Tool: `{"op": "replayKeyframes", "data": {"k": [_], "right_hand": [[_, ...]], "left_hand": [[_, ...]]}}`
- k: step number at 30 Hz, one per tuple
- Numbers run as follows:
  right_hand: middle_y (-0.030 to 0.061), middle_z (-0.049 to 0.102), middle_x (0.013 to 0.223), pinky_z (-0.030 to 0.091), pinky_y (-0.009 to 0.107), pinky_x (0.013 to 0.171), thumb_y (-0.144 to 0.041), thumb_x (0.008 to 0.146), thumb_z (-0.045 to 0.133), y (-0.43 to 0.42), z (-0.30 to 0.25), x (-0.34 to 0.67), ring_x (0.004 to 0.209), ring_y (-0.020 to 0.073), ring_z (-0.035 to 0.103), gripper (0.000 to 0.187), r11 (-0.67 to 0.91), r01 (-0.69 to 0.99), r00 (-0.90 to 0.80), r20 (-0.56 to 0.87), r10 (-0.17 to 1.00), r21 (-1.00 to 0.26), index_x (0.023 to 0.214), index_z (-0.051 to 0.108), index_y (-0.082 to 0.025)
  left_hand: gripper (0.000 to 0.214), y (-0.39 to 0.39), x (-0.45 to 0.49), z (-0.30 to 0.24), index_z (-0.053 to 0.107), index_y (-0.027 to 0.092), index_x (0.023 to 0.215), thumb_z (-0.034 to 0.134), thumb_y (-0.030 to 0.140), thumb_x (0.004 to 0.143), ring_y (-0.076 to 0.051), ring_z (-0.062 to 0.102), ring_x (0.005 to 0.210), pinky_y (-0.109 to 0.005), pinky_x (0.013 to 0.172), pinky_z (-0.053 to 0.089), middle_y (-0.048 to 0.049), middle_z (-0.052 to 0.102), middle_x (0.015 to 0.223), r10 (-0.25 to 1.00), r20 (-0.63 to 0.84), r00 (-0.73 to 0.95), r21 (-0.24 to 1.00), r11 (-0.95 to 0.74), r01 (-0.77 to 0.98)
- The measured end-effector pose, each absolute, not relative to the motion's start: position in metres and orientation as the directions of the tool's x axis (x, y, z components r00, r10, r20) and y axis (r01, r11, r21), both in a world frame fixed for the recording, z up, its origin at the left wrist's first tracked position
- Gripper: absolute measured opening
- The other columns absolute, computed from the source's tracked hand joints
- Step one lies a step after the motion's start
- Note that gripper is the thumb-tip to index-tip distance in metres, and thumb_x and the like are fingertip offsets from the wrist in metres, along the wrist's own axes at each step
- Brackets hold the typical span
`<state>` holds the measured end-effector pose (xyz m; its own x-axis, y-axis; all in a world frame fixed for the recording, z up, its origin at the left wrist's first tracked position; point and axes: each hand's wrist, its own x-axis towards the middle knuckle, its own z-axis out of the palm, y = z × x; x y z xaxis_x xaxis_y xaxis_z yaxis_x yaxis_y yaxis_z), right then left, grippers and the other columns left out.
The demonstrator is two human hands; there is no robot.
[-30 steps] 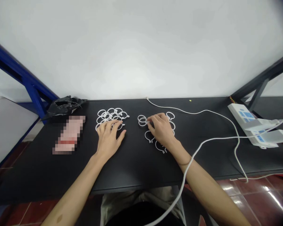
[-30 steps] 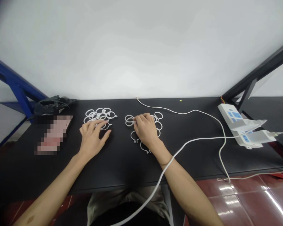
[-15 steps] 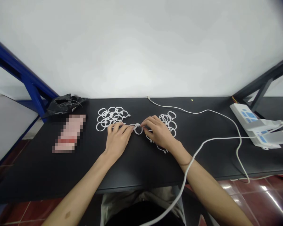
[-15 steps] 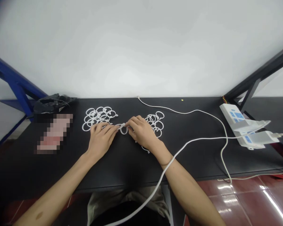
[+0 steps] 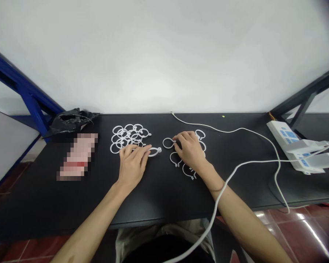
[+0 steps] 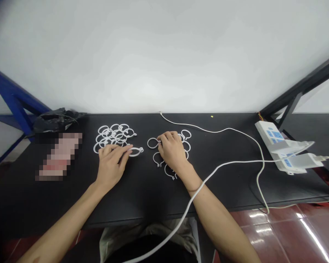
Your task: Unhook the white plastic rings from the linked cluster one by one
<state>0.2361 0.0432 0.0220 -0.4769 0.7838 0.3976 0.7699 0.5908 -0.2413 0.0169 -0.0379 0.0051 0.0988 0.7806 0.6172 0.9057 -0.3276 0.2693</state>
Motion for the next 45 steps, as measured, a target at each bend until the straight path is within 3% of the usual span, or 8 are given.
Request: {"op": "replayKeyframes", "data": {"k": [4, 8, 15, 20, 23, 37, 42, 45], "right_hand": [[0.0101, 0.066, 0.11, 0.047, 0.041, 0.094, -0.025, 0.096, 0.053, 0.033, 0.032, 0.23, 0.104, 0.025, 0.055, 0.021, 0.686, 0.625, -0.512, 0.467, 0.721, -0.373, 0.113, 0.062, -0.019], [0.0073, 0.067, 0.106, 0.053, 0.034, 0.082, -0.036, 0.094, 0.06, 0.022, 0.037, 0.221, 0.089, 0.0185, 0.064, 0.032, 0.698, 0.45, -0.618, 0.37, 0.694, -0.557, 0.123, 0.058, -0.022], [0.0016, 0.071, 0.087, 0.053, 0.026, 0.071, -0.026, 0.094, 0.059, 0.02, 0.032, 0.213, 0.074, 0.0137, 0.066, 0.01, 0.518, 0.367, -0.479, 0.32, 0.817, -0.772, 0.1, 0.066, -0.021], [0.0044, 0.07, 0.094, 0.054, 0.03, 0.078, -0.023, 0.096, 0.055, 0.021, 0.03, 0.215, 0.085, 0.0164, 0.066, 0.012, 0.648, 0.367, -0.53, 0.423, 0.735, -0.667, 0.104, 0.065, -0.022], [0.006, 0.068, 0.096, 0.055, 0.032, 0.081, -0.024, 0.098, 0.052, 0.021, 0.028, 0.216, 0.089, 0.0176, 0.065, 0.018, 0.732, 0.34, -0.588, 0.474, 0.655, -0.59, 0.111, 0.064, -0.023], [0.003, 0.065, 0.08, 0.049, 0.03, 0.071, -0.019, 0.101, 0.041, 0.015, 0.031, 0.211, 0.076, 0.0165, 0.057, 0.023, 0.767, 0.336, -0.61, 0.494, 0.62, -0.547, 0.091, 0.061, -0.022], [0.0054, 0.07, 0.096, 0.051, 0.033, 0.083, -0.029, 0.1, 0.05, 0.017, 0.03, 0.213, 0.09, 0.0191, 0.061, 0.019, 0.745, 0.419, -0.551, 0.507, 0.663, -0.519, 0.115, 0.06, -0.022], [0.0089, 0.068, 0.106, 0.049, 0.038, 0.09, -0.031, 0.099, 0.051, 0.025, 0.028, 0.219, 0.099, 0.0235, 0.059, 0.026, 0.692, 0.584, -0.499, 0.485, 0.718, -0.423, 0.121, 0.058, -0.019]], "left_hand": [[0.017, -0.039, 0.018, 0.008, 0.068, 0.021, 0.107, 0.056, 0.022, 0.096, -0.022, 0.058, 0.087, -0.04, 0.082, 0.041, -0.0041, 0.075, 0.088, 0.782, 0.622, 0.045, 0.316, -0.304, 0.899], [0.014, -0.041, 0.019, 0.011, 0.069, 0.022, 0.103, 0.057, 0.024, 0.096, -0.021, 0.06, 0.086, -0.039, 0.081, 0.042, -0.003, 0.075, 0.087, 0.774, 0.632, 0.041, 0.334, -0.319, 0.887], [0.008, -0.042, 0.019, 0.013, 0.067, 0.024, 0.095, 0.061, 0.02, 0.093, -0.021, 0.06, 0.091, -0.039, 0.086, 0.045, -0.0006, 0.076, 0.092, 0.729, 0.669, 0.149, 0.316, -0.46, 0.83], [0.032, -0.039, 0.018, 0.005, 0.06, 0.023, 0.121, 0.063, 0.037, 0.092, -0.026, 0.059, 0.109, -0.044, 0.095, 0.044, -0.0088, 0.066, 0.124, 0.79, 0.587, 0.178, 0.335, -0.437, 0.835], [0.045, -0.039, 0.018, 0.002, 0.055, 0.022, 0.132, 0.062, 0.04, 0.092, -0.027, 0.057, 0.111, -0.044, 0.095, 0.043, -0.0097, 0.067, 0.122, 0.808, 0.564, 0.171, 0.322, -0.406, 0.855], [0.035, -0.042, 0.02, 0.008, 0.064, 0.019, 0.112, 0.068, 0.043, 0.087, -0.024, 0.056, 0.095, -0.039, 0.086, 0.045, -0.0058, 0.072, 0.093, 0.798, 0.574, 0.182, 0.372, -0.452, 0.811], [0.034, -0.04, 0.015, 0.009, 0.06, 0.021, 0.116, 0.066, 0.039, 0.088, -0.025, 0.055, 0.101, -0.041, 0.092, 0.044, -0.0066, 0.069, 0.104, 0.818, 0.566, 0.104, 0.386, -0.374, 0.843], [0.034, -0.04, 0.004, 0.011, 0.059, 0.019, 0.119, 0.063, 0.034, 0.088, -0.03, 0.052, 0.109, -0.046, 0.095, 0.042, -0.0107, 0.064, 0.116, 0.84, 0.542, -0.036, 0.346, -0.184, 0.92]]}}
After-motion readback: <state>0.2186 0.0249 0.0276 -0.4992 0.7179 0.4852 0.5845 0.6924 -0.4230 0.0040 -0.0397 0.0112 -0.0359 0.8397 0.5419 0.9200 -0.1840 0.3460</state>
